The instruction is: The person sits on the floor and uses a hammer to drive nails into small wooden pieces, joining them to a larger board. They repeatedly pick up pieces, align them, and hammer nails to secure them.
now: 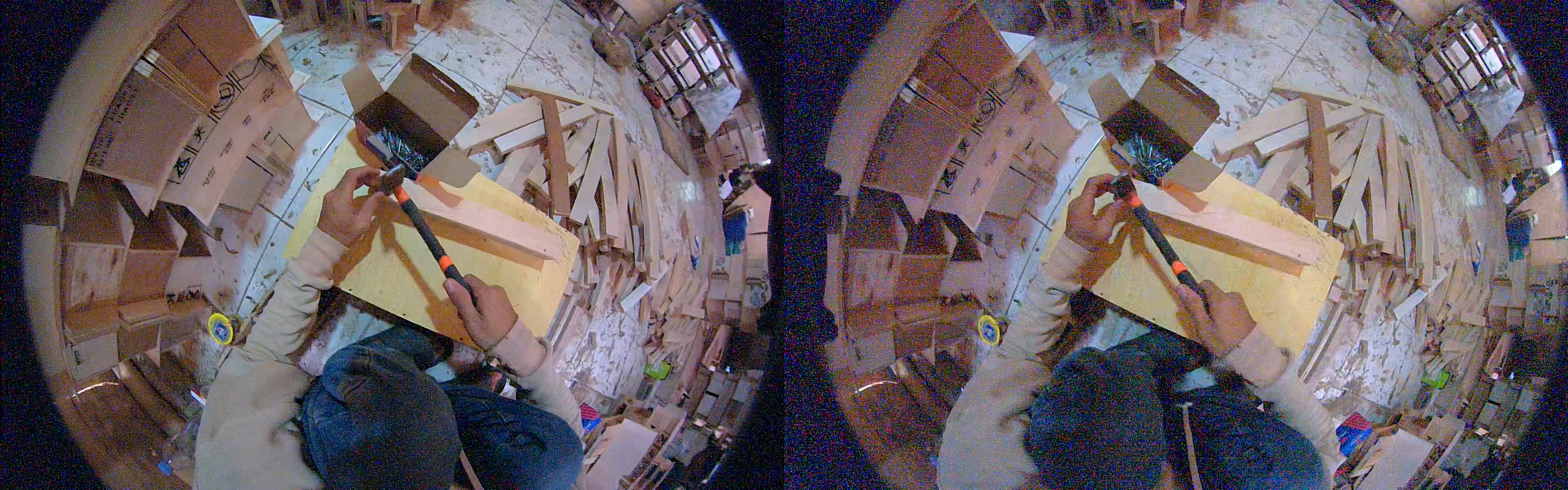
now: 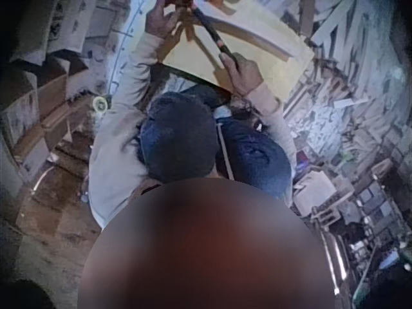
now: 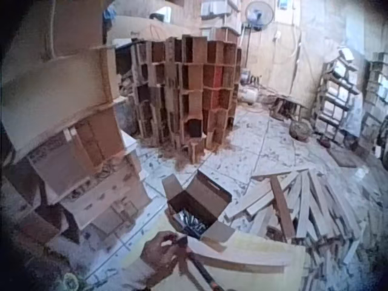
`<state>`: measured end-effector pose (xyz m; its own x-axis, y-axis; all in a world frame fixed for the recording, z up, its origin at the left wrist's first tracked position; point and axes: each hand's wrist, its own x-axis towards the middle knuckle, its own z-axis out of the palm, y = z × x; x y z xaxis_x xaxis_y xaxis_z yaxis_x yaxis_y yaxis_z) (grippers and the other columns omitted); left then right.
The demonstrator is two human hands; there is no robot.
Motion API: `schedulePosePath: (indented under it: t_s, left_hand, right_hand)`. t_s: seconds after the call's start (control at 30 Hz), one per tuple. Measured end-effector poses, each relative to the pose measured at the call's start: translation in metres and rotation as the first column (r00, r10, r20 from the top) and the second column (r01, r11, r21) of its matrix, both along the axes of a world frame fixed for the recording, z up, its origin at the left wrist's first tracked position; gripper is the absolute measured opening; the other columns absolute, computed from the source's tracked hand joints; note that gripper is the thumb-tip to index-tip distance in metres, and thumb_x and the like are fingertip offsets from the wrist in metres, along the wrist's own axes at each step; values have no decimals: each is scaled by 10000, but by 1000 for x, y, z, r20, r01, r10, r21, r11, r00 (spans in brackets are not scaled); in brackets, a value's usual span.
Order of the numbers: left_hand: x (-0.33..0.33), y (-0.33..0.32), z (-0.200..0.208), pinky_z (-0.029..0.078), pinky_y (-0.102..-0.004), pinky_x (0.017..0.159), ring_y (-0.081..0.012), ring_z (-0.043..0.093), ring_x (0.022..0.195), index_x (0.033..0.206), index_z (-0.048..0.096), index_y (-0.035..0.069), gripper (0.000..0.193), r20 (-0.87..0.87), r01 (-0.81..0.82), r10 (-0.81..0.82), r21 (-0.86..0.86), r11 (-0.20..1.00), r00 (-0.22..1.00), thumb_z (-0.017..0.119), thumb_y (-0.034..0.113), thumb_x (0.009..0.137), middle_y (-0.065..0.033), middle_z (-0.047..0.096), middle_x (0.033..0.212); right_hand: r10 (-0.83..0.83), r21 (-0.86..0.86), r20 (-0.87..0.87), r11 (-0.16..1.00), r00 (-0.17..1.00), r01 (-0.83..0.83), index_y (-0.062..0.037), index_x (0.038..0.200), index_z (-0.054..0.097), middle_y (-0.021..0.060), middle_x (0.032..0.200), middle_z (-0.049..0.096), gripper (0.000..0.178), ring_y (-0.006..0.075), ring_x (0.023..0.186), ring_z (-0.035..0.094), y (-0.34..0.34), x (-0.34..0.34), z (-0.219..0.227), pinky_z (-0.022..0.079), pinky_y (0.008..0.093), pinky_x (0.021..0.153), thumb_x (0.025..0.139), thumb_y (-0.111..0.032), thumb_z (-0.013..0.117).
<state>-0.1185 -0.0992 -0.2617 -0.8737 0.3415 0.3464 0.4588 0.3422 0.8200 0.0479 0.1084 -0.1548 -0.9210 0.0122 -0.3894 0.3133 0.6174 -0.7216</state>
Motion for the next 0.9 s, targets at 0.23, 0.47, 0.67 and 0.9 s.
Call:
schedulePosePath:
  t_s: [0.23, 0.47, 0.67, 0.9]
  left_hand:
    - [3, -8, -10, 493, -331, 871, -308, 571, 1045, 1283, 466, 17, 565, 86, 198, -197, -2, 980, 977, 677, 35, 760, -177, 489, 1219]
    - [47, 84, -17, 495, -372, 872, -326, 559, 1042, 1234, 487, -13, 532, -119, 463, -464, -43, 885, 878, 688, 70, 749, -184, 502, 1172]
    - [54, 136, -13, 543, -321, 759, -259, 646, 876, 1167, 533, 9, 472, 51, 539, -544, 88, 838, 838, 714, 94, 739, -152, 568, 1059]
    - [54, 137, -15, 549, -312, 725, -229, 664, 824, 1162, 559, 41, 476, 33, 516, -524, 134, 846, 851, 728, 84, 719, -122, 590, 1028]
  right_hand:
    - [-206, 101, -21, 973, 978, 207, -7, 853, 566, 211, 572, 561, 397, 401, 536, 578, 49, 72, -7, 439, 472, 511, 932, -386, 478]
    - [-351, 96, -37, 931, 936, 353, -39, 839, 537, 153, 545, 533, 367, 354, 510, 558, 66, 126, 4, 418, 440, 496, 939, -384, 457]
    - [-385, 111, -15, 917, 923, 384, -6, 793, 544, 116, 571, 544, 392, 224, 510, 543, 68, 140, -15, 412, 358, 506, 950, -353, 454]
    - [-642, -92, -172, 766, 748, 636, -52, 769, 559, 96, 559, 549, 418, 296, 503, 549, 78, 154, 12, 423, 393, 486, 894, -447, 509]
